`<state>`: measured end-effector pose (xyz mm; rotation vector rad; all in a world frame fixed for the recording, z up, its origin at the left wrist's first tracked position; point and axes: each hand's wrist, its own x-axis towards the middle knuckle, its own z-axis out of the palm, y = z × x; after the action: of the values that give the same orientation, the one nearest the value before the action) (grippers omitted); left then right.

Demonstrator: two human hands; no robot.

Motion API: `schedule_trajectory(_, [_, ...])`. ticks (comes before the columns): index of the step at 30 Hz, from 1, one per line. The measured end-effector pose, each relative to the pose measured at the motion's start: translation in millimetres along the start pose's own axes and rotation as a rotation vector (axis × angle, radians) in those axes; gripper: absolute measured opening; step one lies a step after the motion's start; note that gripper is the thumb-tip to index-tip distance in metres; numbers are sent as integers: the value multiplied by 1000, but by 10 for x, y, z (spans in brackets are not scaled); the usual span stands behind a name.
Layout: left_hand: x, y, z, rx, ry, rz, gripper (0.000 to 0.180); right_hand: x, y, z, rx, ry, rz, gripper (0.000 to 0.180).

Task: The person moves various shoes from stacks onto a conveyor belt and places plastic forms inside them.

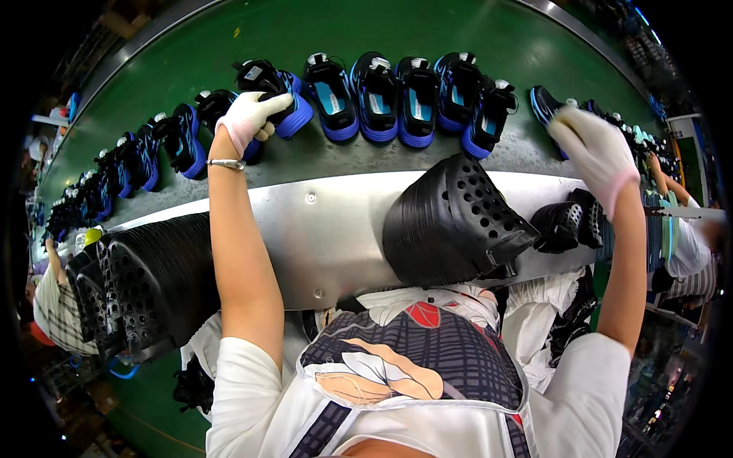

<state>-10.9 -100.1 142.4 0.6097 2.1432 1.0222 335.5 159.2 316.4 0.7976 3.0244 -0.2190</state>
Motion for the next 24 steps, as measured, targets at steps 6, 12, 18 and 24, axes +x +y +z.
schedule_trajectory(6, [93, -298, 320, 637, 71, 58, 52, -885, 1044, 304, 155, 149, 444, 22])
schedule_trajectory(12, [-343, -23, 883, 617, 622, 410, 44, -1475, 1604, 337, 25, 317, 670, 28])
schedule_trajectory(18, [69, -280, 997, 487, 345, 246, 48, -1770, 1832, 668, 94, 172, 730, 30])
schedule_trajectory(24, [1, -173, 1150, 550, 467, 210, 47, -1854, 1948, 961, 63, 141, 603, 32])
